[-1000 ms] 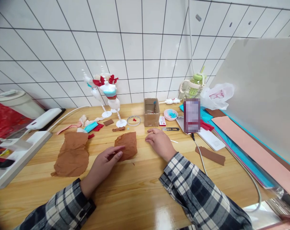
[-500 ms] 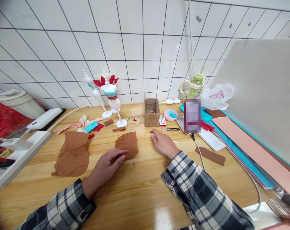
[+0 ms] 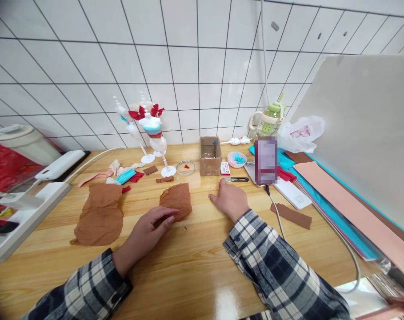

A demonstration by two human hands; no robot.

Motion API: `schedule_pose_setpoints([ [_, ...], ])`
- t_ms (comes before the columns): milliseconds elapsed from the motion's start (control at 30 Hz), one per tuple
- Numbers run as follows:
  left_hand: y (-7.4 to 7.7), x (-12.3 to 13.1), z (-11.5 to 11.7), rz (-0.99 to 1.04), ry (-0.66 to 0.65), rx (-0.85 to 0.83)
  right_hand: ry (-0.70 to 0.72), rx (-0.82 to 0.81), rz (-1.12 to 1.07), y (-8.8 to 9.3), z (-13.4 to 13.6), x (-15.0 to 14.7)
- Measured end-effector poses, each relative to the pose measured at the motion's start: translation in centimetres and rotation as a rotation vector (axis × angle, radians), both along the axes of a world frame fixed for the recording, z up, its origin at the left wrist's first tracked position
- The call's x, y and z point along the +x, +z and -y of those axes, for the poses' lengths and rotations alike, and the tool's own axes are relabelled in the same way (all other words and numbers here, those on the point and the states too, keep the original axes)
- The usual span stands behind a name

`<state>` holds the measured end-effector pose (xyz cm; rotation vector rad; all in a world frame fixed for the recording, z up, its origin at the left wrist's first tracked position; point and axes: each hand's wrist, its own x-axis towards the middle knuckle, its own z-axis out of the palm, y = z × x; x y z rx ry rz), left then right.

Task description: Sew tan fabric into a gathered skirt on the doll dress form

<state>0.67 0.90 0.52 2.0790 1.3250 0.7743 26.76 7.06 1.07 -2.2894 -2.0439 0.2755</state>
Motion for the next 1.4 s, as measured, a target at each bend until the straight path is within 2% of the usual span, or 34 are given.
schedule_pose_setpoints([
  [133,0.2,-0.1,0.1,-0.093,-0.021,0.042,0.066,0.118,-0.158,0.3,-0.1,0.5],
  [233,0.4,-0.2,0.1,-0.18,-0.04,0.056,0.098,0.269,-0.255,0.7,-0.1,0.9],
  [300,0.4,-0.3,0.1,-0.213,-0.058,0.059,0.182,0.374,-0.299,1.0,0.3,0.5],
  [367,0.2,-0.3,0.1,-0.232,-0.07,0.077,0.385,0.396,-0.363,1.0,1.1,-0.6],
  [467,-0.2,-0.4,0.0,-0.257,-0.083,0.119,0.797,0.313,-0.408,0.6,2.5,-3.1],
  [533,-0.3,-0.4,-0.3,-0.273,-0.095,0.129,0.928,0.254,-0.347,0.1,3.2,-4.6],
  [667,-0.3,-0.4,-2.0,-0.302,-0.018,0.178,0.928,0.209,-0.199,-0.6,3.4,-5.8],
  [833,-0.4,-0.7,-3.8,-0.513,0.035,0.289,0.904,0.179,-0.191,-0.6,3.3,-5.5],
  [967,-1.0,-1.2,-3.7,-0.607,0.126,0.311,0.892,0.153,-0.221,-0.4,3.4,-5.4],
  [1067,-1.3,-1.6,-3.6,-0.623,0.165,0.266,0.886,0.142,-0.256,-0.4,3.4,-5.3],
  [1133,-1.1,-1.8,-3.4,-0.605,0.19,0.254,0.88,0.133,-0.285,-0.5,3.3,-5.3],
  [1233,0.0,-1.7,-2.3,-0.516,0.212,0.336,0.866,0.116,-0.305,-0.5,3.3,-5.3],
  [1300,0.7,-1.3,-1.0,-0.437,0.058,0.382,0.863,0.107,-0.285,-0.6,3.2,-5.3],
  [1367,1.0,-0.7,0.1,-0.427,-0.135,0.353,0.871,0.107,-0.259,-0.6,3.2,-5.2],
  [1400,0.9,-0.3,0.5,-0.445,-0.181,0.327,0.875,0.11,-0.248,-0.6,3.2,-5.1],
])
